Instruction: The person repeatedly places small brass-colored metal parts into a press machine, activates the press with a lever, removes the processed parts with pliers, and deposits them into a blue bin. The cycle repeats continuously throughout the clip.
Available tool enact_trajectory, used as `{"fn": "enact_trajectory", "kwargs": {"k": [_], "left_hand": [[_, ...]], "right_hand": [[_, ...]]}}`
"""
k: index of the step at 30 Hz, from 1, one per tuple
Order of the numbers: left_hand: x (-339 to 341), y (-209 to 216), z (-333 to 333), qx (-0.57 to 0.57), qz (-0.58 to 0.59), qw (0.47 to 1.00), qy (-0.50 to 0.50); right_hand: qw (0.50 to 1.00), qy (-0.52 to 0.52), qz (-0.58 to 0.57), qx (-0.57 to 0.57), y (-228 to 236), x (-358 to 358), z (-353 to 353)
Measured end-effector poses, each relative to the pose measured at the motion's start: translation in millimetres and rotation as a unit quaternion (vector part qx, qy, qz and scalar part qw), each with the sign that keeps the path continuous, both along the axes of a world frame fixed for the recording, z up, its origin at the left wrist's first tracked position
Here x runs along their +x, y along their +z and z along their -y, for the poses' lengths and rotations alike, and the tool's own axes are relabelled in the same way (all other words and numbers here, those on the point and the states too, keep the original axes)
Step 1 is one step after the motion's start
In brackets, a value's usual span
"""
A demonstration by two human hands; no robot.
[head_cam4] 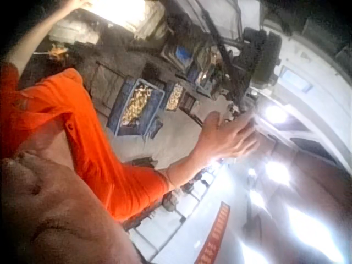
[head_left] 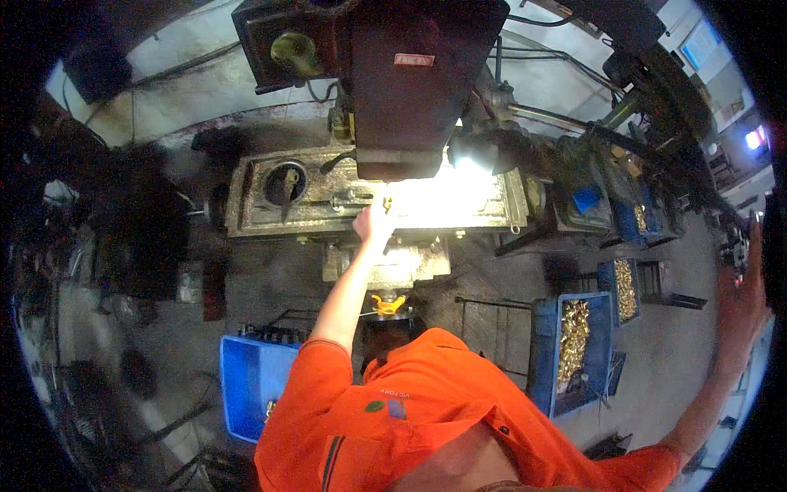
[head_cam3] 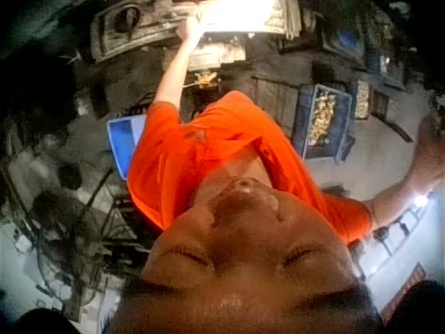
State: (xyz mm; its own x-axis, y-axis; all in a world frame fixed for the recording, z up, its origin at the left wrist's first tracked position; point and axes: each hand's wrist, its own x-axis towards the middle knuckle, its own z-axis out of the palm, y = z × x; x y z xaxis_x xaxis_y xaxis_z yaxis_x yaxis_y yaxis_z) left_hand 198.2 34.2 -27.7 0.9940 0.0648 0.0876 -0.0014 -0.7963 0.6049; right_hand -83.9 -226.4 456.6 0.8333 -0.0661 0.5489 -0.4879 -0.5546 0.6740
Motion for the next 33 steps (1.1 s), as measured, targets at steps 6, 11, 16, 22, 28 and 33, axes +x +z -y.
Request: {"fn": "enact_trajectory", "kwargs": {"k": [6,11,16,22,28,33], "left_hand": [[1,7,-24,-0.011,-0.006,0.999,0.041],[-3,6,-13,-0.046,-0.003,0.998,0.045],[-1,7,-7,-0.003,-0.035,0.997,0.063],[-7,22,-7,-0.038,-0.042,0.992,0.117],[-7,21,-2,-0.012,-0.044,0.992,0.119],[-4,17,-1,0.018,-0.057,0.99,0.128]], "right_hand": [[0.916,0.011,-0.187,0.354,-77,-43,-3],[0.752,0.029,-0.093,0.652,-202,-56,-6],[0.607,0.032,-0.006,0.794,-327,-55,15],[0.545,-0.01,-0.073,0.835,-347,-39,25],[0.427,0.009,-0.008,0.904,-380,-32,27],[0.356,0.044,0.0,0.933,-402,-28,32]]}}
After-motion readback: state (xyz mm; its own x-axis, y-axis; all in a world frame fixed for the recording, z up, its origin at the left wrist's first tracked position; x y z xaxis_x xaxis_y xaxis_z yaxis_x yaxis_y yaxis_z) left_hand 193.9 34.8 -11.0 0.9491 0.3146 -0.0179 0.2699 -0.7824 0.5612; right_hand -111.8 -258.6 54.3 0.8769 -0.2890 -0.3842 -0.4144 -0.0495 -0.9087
